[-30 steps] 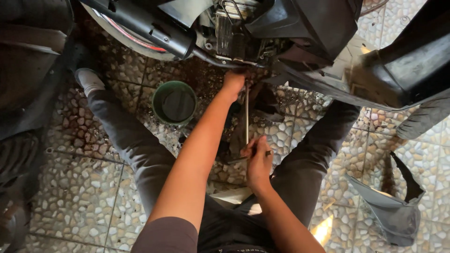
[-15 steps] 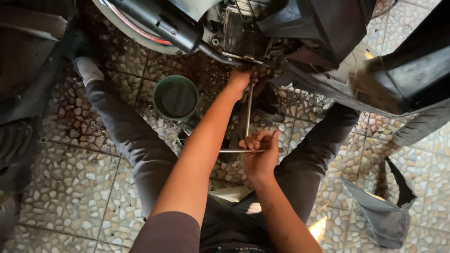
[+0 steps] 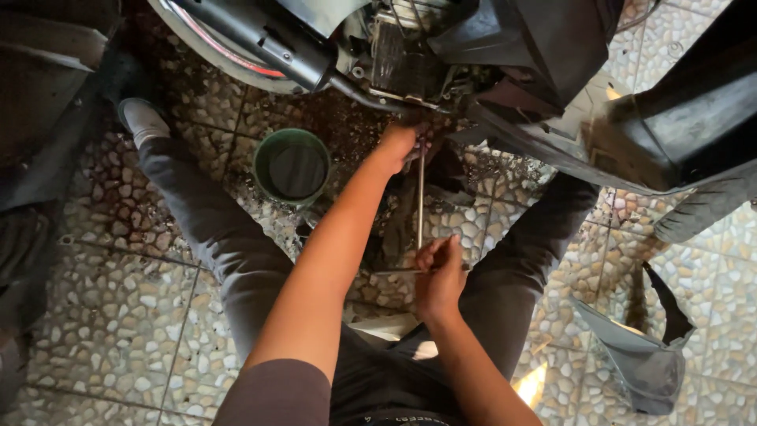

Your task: The person sits on the floor beside a motorcycle and uses a T-handle wrench to loosen and turn a fastener on the lower engine area. They handle a small metal part with both hands, then resume turning the wrench on the motorcycle.

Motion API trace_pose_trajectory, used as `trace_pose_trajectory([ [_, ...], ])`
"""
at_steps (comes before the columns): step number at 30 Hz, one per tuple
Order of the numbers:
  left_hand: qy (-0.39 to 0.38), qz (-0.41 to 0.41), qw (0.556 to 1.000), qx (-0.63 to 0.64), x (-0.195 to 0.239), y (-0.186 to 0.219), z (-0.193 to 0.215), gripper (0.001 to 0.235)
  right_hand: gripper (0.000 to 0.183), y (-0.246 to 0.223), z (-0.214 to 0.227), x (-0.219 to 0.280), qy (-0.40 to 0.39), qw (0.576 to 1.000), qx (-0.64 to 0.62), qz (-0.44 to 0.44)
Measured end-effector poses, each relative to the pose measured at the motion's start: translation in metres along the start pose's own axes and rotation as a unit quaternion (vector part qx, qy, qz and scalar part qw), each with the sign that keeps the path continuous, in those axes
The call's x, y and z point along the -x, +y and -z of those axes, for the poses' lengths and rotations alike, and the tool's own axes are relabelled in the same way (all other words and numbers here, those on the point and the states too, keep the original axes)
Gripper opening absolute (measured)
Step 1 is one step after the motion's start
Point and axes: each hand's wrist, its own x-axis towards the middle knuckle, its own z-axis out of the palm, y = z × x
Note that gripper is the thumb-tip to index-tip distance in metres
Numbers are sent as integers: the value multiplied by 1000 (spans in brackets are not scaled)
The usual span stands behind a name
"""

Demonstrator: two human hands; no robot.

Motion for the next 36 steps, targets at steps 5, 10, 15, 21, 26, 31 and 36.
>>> trace_pose_trajectory([
  [5,-5,28,1000,-2,26,3,-29,15,43,1,16,10,1,999,32,40],
  [10,3,-2,1000,8,36,13,-57,14,45,-19,30,-3,21,998,23,61],
  [15,16,-58,998,-12,19,12,-65,21,45,-44,29,-17,-36,998,12,53],
  [21,34,-32,999,5,48,31,-76,23,44,-49,28,-15,-31,998,14,44],
  [26,40,-28,998,48,44,26,-78,20,45,-53,30,-17,-30,998,15,50],
  [31,44,-82,994,51,20,8,-73,20,46,-60,32,-20,-10,999,13,48],
  [36,89,-94,992,-16,28,20,-78,16,45,-58,35,-22,-8,999,3,47],
])
